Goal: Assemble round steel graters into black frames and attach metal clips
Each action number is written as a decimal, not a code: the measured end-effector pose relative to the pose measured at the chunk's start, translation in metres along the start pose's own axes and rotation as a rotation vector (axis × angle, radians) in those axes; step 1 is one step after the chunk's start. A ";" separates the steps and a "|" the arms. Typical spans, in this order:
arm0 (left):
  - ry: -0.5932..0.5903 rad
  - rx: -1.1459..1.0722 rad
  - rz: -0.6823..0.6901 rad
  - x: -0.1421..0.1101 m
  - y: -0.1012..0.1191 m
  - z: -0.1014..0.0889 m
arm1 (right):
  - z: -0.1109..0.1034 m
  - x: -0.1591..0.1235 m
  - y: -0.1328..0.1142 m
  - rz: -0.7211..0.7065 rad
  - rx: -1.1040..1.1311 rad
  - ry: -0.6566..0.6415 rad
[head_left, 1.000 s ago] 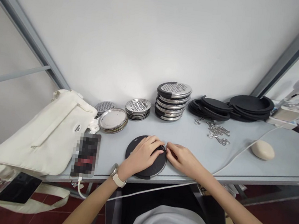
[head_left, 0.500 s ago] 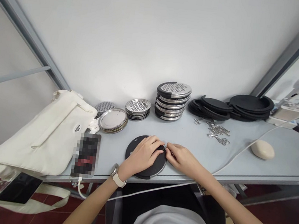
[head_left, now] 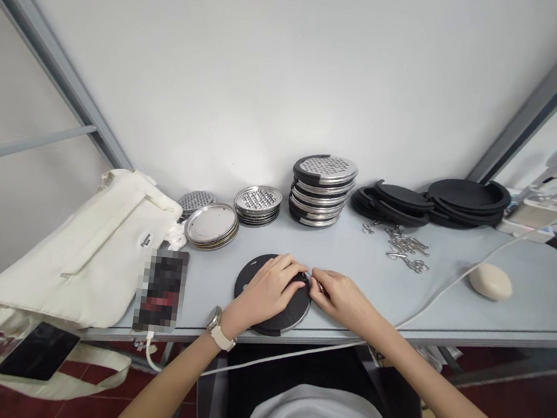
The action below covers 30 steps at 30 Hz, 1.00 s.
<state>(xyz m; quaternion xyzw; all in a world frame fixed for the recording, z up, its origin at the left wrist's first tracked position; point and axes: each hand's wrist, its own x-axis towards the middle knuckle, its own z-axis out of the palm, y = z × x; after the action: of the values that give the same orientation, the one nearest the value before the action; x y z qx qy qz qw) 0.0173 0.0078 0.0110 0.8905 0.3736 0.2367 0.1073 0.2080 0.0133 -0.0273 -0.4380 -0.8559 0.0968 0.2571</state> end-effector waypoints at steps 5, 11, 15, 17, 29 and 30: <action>0.005 -0.009 -0.003 0.000 0.000 0.000 | 0.000 -0.001 0.002 0.002 0.013 -0.019; 0.016 -0.014 -0.022 0.000 0.000 0.000 | -0.001 0.000 0.002 -0.037 0.024 -0.064; 0.022 -0.024 -0.016 0.000 0.000 0.001 | -0.001 0.000 0.003 -0.030 0.040 -0.068; 0.023 -0.027 -0.016 0.000 -0.001 0.001 | -0.001 -0.001 0.003 -0.028 0.043 -0.059; 0.016 -0.026 -0.023 0.000 -0.001 0.001 | -0.002 -0.001 0.003 -0.025 0.002 -0.064; 0.015 -0.025 -0.022 0.000 -0.001 0.001 | -0.001 -0.001 0.003 -0.026 0.002 -0.064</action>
<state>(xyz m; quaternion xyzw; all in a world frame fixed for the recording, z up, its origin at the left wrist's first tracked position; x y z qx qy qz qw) 0.0169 0.0085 0.0097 0.8831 0.3810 0.2467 0.1183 0.2113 0.0142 -0.0276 -0.4233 -0.8694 0.1081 0.2310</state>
